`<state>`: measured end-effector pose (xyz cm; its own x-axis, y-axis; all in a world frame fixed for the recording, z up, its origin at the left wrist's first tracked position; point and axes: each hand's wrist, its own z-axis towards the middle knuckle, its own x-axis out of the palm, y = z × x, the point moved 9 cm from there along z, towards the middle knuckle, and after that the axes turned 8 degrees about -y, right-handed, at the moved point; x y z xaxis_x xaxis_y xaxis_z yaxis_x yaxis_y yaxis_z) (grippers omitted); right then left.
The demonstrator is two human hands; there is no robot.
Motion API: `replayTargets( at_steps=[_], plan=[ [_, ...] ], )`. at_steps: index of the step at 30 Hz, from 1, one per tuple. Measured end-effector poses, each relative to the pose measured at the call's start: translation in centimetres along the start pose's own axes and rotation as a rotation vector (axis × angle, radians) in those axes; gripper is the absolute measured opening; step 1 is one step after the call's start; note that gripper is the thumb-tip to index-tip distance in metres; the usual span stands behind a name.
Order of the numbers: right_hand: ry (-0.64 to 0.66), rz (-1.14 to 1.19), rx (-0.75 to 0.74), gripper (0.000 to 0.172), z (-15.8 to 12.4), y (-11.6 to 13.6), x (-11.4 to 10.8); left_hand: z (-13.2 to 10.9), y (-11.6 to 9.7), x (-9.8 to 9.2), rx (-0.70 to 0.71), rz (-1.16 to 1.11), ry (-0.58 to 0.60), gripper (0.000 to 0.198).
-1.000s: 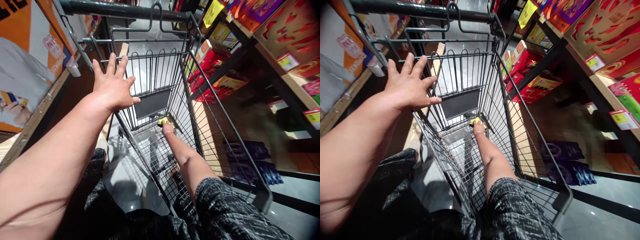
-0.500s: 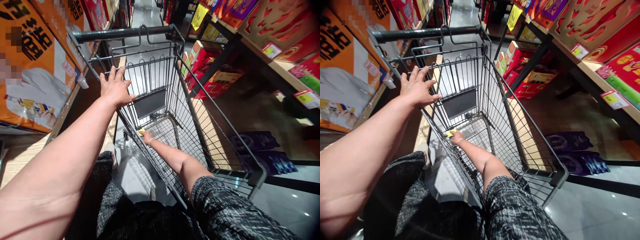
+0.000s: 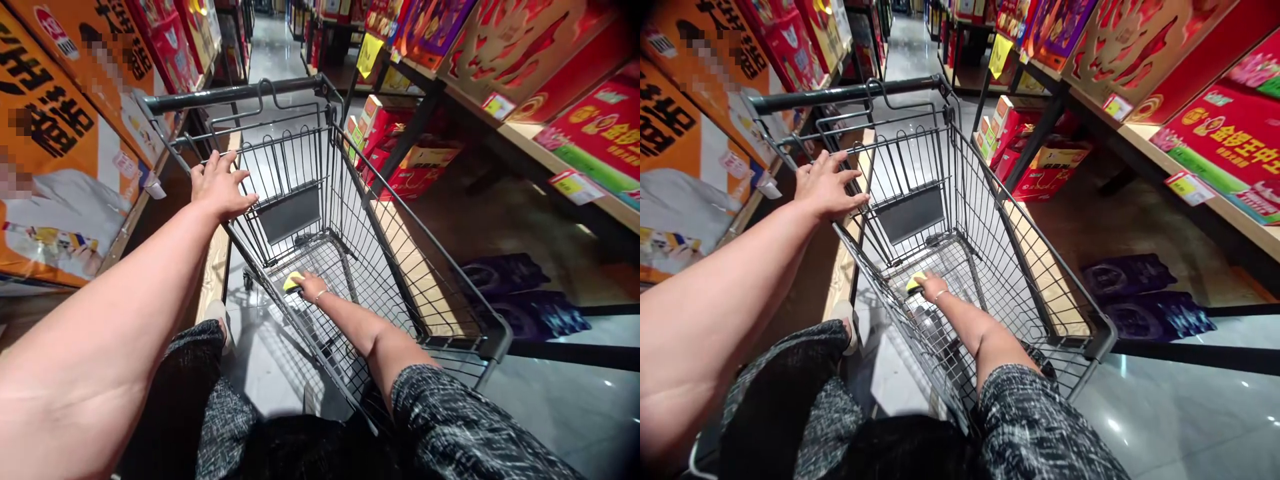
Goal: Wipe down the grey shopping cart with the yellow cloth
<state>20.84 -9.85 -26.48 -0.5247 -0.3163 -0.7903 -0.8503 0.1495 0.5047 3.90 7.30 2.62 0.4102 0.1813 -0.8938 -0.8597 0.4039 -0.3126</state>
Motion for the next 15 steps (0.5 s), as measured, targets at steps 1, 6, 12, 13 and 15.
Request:
replayTargets(
  at_steps=[1, 6, 12, 13, 15],
  plan=[
    [-0.023, -0.099, 0.032, 0.055, 0.0, -1.9, -0.8, 0.3, 0.0, 0.1, 0.01, -0.004, -0.02, 0.084],
    [-0.136, -0.492, 0.153, 0.048, 1.1, -8.2, -9.5, 1.4, 0.2, 0.1, 0.009, 0.011, -0.139, 0.052],
    [-0.325, -0.768, 0.035, 0.046, 2.4, -5.0, -24.6, 2.7, 0.4, -0.1, -0.044, -0.072, -0.221, 0.046],
    [-0.421, -0.831, -0.004, 0.046, 2.2, -3.4, -27.6, 2.8, 0.3, -0.2, -0.046, -0.083, -0.23, 0.045],
    [-0.622, -0.897, -0.027, 0.045, 1.2, -0.8, -33.0, 2.7, 0.0, -0.5, -0.054, -0.101, -0.244, 0.042]
  ],
)
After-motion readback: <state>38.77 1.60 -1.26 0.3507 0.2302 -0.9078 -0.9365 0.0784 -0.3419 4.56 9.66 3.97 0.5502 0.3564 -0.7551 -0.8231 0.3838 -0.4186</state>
